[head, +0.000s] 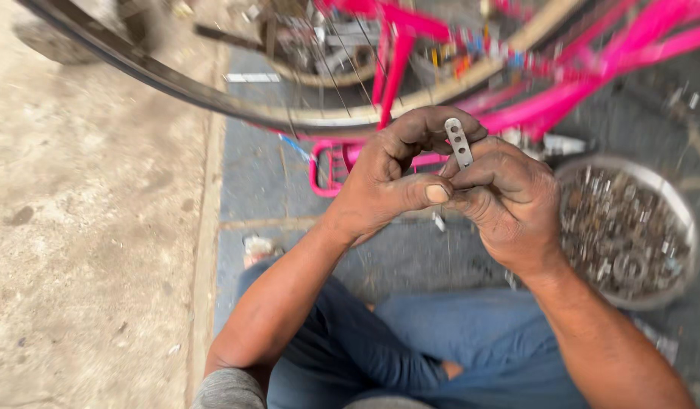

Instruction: The person sits on the ground beside a pink bicycle and works on the rear wheel and brake assembly. They thread and position the brake cable by hand, fit small hardware parts, and use pliers to grip and tighten components at the brake mount.

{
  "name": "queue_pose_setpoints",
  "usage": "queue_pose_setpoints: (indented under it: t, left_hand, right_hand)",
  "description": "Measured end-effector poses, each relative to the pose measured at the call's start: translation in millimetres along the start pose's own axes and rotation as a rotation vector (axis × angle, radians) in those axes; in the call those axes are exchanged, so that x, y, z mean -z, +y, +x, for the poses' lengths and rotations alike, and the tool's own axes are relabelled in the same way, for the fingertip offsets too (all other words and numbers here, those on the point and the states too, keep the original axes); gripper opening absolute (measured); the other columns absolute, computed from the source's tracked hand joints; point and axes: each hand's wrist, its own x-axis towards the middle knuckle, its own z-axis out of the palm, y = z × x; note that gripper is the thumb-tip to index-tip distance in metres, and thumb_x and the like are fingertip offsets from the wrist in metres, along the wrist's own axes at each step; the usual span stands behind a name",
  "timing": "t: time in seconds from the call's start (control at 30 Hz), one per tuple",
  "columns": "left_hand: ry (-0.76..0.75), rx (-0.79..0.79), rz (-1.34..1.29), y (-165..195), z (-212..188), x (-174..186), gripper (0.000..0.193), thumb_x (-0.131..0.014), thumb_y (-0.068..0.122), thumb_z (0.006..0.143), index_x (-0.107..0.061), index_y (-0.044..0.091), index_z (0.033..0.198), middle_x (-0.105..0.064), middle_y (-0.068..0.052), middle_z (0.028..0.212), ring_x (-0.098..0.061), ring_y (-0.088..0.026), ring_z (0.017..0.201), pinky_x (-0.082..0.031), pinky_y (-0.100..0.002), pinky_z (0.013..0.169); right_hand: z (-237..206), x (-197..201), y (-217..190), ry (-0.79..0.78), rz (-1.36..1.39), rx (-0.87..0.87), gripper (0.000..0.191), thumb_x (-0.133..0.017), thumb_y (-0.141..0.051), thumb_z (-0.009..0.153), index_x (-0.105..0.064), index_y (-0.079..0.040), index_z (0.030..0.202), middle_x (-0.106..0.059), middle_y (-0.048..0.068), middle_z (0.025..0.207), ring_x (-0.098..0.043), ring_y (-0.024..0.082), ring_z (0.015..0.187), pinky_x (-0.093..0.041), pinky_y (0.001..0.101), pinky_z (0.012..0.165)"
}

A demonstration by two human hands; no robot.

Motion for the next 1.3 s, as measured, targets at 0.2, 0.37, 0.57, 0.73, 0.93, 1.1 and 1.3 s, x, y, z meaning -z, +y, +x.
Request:
queue_pose_setpoints:
  t: [0.2, 0.37, 0.57, 0.73, 0.93, 1.1, 1.3]
  left_hand:
    - [0.245, 0.011, 0.075, 42, 39, 15, 0.058, -0.077, 0.034, 0.099, -0.060, -0.003, 0.140, -0.067, -0.012, 0.123, -0.063, -0.018, 0.116, -0.056, -0.036, 0.105]
    - [0.442, 0.155, 0.651, 62, 59, 31, 0.033, -0.064, 0.025, 0.110, -0.074, 0.000, 0.128, -0.078, -0.017, 0.103, -0.069, -0.022, 0.088, -0.057, -0.036, 0.085]
    - [0.401, -0.500, 1.674, 114, 90, 66, 0.037, -0.067, 0.017, 0.103, -0.057, 0.002, 0.135, -0.065, -0.014, 0.132, -0.063, -0.031, 0.122, -0.053, -0.040, 0.105]
    - [0.200, -0.227, 1.896, 118, 125, 85, 0.038, -0.067, 0.017, 0.090, -0.061, 0.000, 0.123, -0.071, -0.017, 0.117, -0.068, -0.034, 0.111, -0.046, -0.049, 0.108]
    - [0.233, -0.273, 1.853, 96, 126, 94, 0.045, -0.066, 0.015, 0.086, -0.057, -0.001, 0.128, -0.072, -0.017, 0.115, -0.070, -0.032, 0.107, -0.036, -0.055, 0.115]
    - [0.191, -0.116, 1.915, 103, 129, 89, 0.049, -0.068, 0.019, 0.084, -0.055, 0.001, 0.128, -0.071, -0.017, 0.117, -0.070, -0.032, 0.107, -0.035, -0.056, 0.115]
    - [0.183, -0.059, 1.906, 118, 130, 78, 0.062, -0.073, 0.020, 0.080, -0.052, 0.002, 0.135, -0.071, -0.016, 0.114, -0.070, -0.031, 0.108, -0.034, -0.055, 0.116]
  right_hand:
    - [67, -24, -4, 0.104, 0.194, -0.009, 0.020, -0.076, -0.019, 0.101, -0.070, 0.000, 0.102, -0.069, 0.003, 0.103, -0.066, 0.012, 0.095, -0.056, 0.0272, 0.087]
    - [90, -50, 27, 0.141, 0.192, -0.063, 0.019, -0.069, -0.015, 0.107, -0.067, 0.001, 0.097, -0.070, 0.005, 0.094, -0.066, 0.011, 0.085, -0.055, 0.0263, 0.078]
    - [123, -54, 62, 0.227, 0.427, -0.082, 0.017, -0.068, -0.013, 0.106, -0.058, -0.001, 0.115, -0.070, 0.009, 0.096, -0.067, 0.014, 0.078, -0.057, 0.0276, 0.073]
    - [155, -57, 75, 0.279, 0.525, -0.127, 0.038, -0.067, -0.006, 0.098, -0.052, -0.004, 0.132, -0.070, 0.010, 0.101, -0.067, 0.015, 0.074, -0.057, 0.0277, 0.065]
    - [181, -61, 81, 0.220, 0.824, -0.151, 0.023, -0.068, -0.003, 0.102, -0.059, -0.001, 0.122, -0.072, 0.013, 0.104, -0.065, 0.019, 0.071, -0.055, 0.0301, 0.062]
    - [184, -65, 84, 0.152, 1.045, -0.282, 0.020, -0.065, -0.001, 0.099, -0.058, -0.005, 0.116, -0.070, 0.007, 0.103, -0.067, 0.019, 0.072, -0.057, 0.0305, 0.062]
    - [190, -65, 89, 0.104, 1.101, -0.252, 0.016, -0.063, 0.000, 0.103, -0.060, -0.007, 0.117, -0.070, 0.006, 0.102, -0.065, 0.018, 0.071, -0.055, 0.0316, 0.064]
